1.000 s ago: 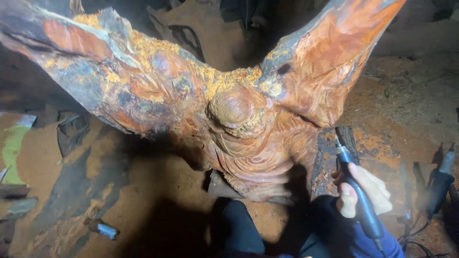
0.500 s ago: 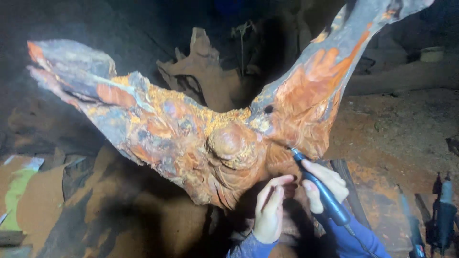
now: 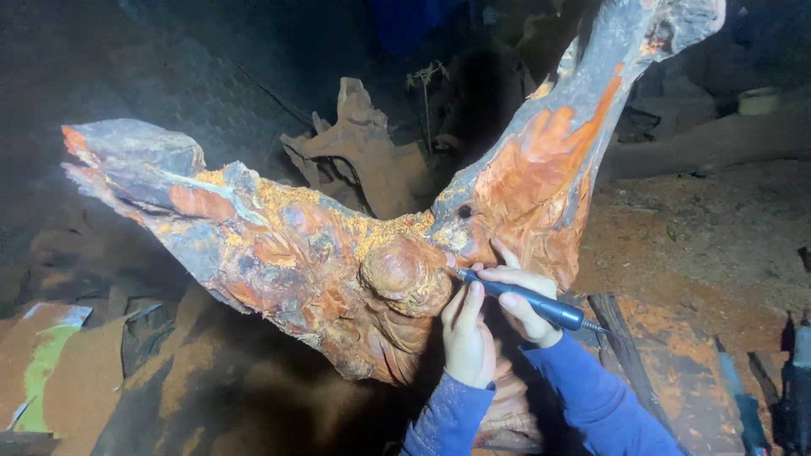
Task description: Using a handheld rotary tool to carve intricate details into a large wooden sculpture.
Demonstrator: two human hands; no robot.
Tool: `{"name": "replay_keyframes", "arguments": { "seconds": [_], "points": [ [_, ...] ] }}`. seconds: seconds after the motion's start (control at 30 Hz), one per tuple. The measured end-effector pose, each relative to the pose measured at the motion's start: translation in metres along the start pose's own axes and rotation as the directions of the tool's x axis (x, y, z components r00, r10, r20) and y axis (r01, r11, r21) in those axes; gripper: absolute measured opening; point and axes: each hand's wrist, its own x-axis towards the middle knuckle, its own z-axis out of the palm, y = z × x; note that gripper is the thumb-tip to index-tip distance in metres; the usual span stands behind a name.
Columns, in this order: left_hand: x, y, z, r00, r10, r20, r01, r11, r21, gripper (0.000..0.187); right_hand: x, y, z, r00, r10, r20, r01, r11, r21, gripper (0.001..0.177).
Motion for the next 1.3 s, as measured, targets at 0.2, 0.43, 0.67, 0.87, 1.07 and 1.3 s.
{"name": "replay_keyframes", "arguments": {
  "seconds": [0.2,0.43,0.67,0.87,1.07,1.3],
  "points": [
    [0.000,0.005,0.000,0.997,-0.018,-0.070,0.020,0.999,0.028,0.041,-0.003,0.017,-0.001,0.999,0.046,0.010,-0.046,0.998,0.032,0.039],
    [0.001,0.005,0.003,0.993,0.000,-0.115,-0.003,1.000,-0.024,0.040,-0.003,0.019,0.002,0.997,0.071,0.009,-0.071,0.997,-0.011,0.035],
    [0.001,0.002,0.003,0.983,-0.008,-0.183,0.003,1.000,-0.027,0.044,-0.006,0.023,0.002,0.998,0.059,0.006,-0.059,0.998,-0.018,0.034],
    [0.002,0.002,0.008,0.986,0.008,-0.166,-0.013,0.999,-0.030,0.045,-0.004,0.027,0.000,0.998,0.065,-0.012,-0.066,0.998,-0.017,0.032],
    [0.002,0.000,0.009,0.981,0.012,-0.194,-0.020,0.999,-0.040,0.043,-0.010,0.031,-0.002,0.996,0.090,-0.023,-0.090,0.995,-0.029,0.032],
    [0.001,-0.001,0.008,0.986,0.003,-0.165,0.005,0.999,0.051,0.043,-0.007,0.023,-0.003,0.994,0.102,-0.034,-0.101,0.994,0.040,0.034]
  ]
}}
